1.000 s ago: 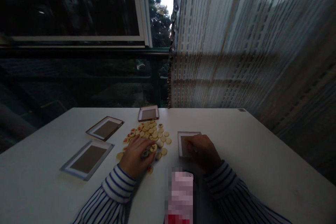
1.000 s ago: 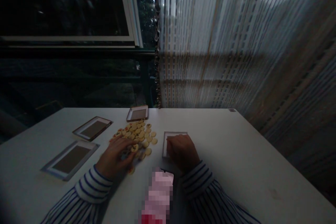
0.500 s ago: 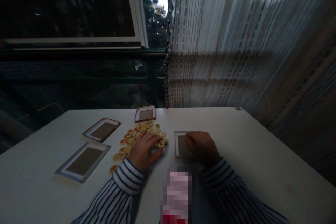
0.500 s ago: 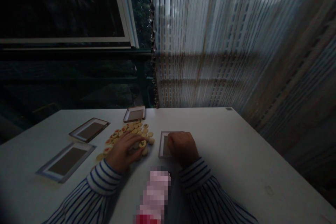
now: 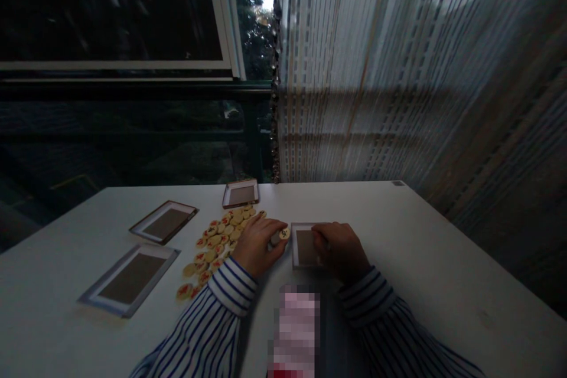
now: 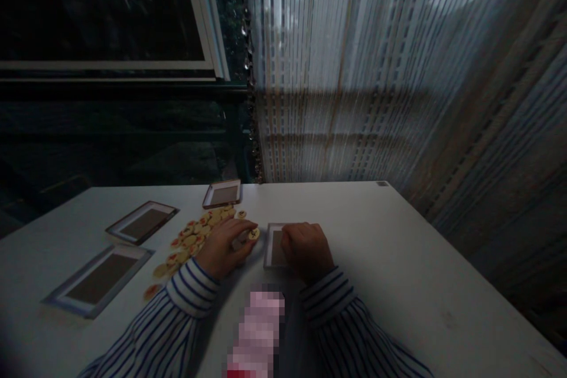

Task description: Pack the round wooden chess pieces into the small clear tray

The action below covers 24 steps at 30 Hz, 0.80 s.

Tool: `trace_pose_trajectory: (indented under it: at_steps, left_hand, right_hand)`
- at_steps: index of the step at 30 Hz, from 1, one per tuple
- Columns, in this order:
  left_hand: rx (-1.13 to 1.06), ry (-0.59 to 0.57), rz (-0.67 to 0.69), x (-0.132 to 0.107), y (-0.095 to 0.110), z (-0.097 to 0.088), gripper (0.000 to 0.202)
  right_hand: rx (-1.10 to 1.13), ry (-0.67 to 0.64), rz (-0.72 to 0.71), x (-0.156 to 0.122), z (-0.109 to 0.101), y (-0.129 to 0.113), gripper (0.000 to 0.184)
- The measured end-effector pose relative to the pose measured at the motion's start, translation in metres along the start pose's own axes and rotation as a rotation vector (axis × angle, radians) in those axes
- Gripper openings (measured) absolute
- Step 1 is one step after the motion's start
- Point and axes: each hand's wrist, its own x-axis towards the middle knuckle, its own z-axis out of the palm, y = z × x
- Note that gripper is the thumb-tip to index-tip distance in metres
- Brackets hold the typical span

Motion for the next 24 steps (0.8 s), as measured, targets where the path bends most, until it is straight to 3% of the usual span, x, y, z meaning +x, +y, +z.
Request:
trace_pose_trajectory:
  at_steps: [9,24]
  left_hand:
    - [-0.078,0.065,0.012,-0.005,0.005,0.023,0.022]
    - [-0.064,0.119,0.028,-0.019,0.001,0.039,0.021]
  right_hand:
    - [0.013,-0.01,0.009,-0.001,0.001,0.002,0.018]
    - [0.193,-0.02,0.059,-0.006,0.005,0.002,0.018]
